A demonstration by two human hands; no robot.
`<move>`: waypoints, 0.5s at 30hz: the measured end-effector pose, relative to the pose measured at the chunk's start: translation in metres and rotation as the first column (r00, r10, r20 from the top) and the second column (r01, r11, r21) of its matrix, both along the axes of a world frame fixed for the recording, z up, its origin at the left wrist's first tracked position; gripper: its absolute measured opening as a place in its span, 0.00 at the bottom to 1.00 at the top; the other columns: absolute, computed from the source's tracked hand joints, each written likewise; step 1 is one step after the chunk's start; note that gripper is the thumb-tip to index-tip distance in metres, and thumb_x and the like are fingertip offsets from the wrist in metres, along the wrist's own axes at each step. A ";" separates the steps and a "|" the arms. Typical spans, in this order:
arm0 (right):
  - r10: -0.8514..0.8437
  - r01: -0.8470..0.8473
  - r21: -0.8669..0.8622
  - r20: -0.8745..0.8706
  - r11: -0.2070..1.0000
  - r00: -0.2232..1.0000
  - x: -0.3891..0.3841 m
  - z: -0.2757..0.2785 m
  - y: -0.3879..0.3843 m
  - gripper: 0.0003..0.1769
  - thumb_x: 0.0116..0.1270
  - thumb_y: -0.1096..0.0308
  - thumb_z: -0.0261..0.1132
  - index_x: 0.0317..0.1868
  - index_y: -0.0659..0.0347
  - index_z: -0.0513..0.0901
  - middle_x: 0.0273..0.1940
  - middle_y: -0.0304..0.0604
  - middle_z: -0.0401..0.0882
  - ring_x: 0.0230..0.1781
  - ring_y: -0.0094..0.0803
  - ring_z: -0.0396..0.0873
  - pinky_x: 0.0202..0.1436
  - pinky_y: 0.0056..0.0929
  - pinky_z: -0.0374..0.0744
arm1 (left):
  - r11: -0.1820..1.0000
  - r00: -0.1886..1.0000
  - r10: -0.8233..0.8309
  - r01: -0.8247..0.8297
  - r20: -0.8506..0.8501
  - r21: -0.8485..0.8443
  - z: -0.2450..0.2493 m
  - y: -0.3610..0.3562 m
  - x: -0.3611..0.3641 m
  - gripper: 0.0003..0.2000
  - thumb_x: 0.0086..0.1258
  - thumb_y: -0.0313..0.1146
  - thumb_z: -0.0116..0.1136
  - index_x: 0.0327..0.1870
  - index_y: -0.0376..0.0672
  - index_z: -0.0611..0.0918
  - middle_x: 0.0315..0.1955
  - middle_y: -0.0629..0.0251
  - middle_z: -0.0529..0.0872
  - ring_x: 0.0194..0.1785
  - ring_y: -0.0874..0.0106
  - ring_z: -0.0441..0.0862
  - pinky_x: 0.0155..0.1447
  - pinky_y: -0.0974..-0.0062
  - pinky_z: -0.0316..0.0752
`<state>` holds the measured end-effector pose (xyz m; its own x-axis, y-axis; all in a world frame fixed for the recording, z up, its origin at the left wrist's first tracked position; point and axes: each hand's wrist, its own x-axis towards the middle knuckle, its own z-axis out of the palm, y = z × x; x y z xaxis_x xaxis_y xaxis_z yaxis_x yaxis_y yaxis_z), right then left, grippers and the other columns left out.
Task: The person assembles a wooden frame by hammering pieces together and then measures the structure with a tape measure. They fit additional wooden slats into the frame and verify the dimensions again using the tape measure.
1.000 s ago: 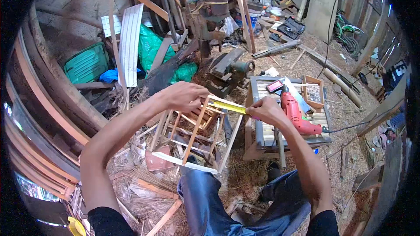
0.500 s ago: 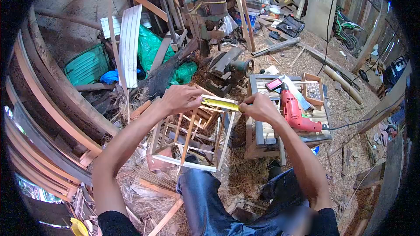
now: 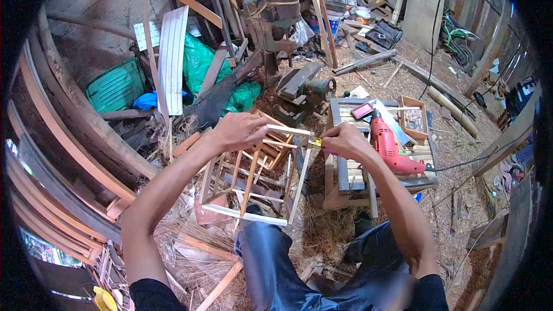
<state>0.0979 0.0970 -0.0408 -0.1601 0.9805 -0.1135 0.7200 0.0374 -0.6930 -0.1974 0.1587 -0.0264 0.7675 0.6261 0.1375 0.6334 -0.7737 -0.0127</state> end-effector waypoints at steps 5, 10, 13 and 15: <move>-0.055 0.073 0.116 -0.148 0.991 0.987 -0.008 -0.003 -0.006 0.16 0.55 0.61 0.62 0.38 0.63 0.87 0.30 0.52 0.85 0.32 0.44 0.84 0.44 0.35 0.80 | 0.998 0.996 0.027 -0.022 0.089 -0.054 0.003 -0.004 -0.001 0.18 0.73 0.48 0.43 0.47 0.44 0.78 0.35 0.56 0.83 0.44 0.57 0.81 0.48 0.58 0.75; 0.085 0.017 0.508 -0.177 0.861 0.981 -0.026 -0.015 -0.014 0.15 0.55 0.65 0.62 0.38 0.67 0.87 0.44 0.54 0.83 0.49 0.48 0.81 0.57 0.35 0.76 | 0.996 0.996 0.087 -0.086 0.035 -0.028 0.003 -0.007 0.005 0.18 0.72 0.48 0.45 0.41 0.40 0.77 0.33 0.54 0.81 0.41 0.55 0.81 0.45 0.57 0.74; 0.116 -0.035 0.569 -0.106 0.821 0.988 -0.024 -0.026 -0.009 0.15 0.55 0.65 0.62 0.38 0.67 0.87 0.46 0.55 0.83 0.46 0.49 0.82 0.56 0.37 0.78 | 0.998 0.997 0.059 -0.059 0.059 0.001 -0.004 0.001 0.008 0.16 0.69 0.46 0.45 0.32 0.40 0.75 0.30 0.55 0.82 0.39 0.55 0.81 0.43 0.57 0.74; 0.122 -0.050 0.521 -0.105 0.852 0.987 -0.023 -0.026 -0.008 0.15 0.56 0.65 0.62 0.38 0.66 0.87 0.45 0.55 0.83 0.45 0.50 0.82 0.55 0.38 0.78 | 0.998 0.998 0.056 -0.056 0.039 0.006 -0.006 0.004 0.009 0.16 0.69 0.45 0.45 0.32 0.40 0.75 0.29 0.55 0.82 0.38 0.55 0.81 0.42 0.57 0.75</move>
<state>0.0749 0.0890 -0.0671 -0.2249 0.8736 0.4315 0.6028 0.4727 -0.6428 -0.1886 0.1625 -0.0322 0.7253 0.6669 0.1711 0.6759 -0.7369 0.0071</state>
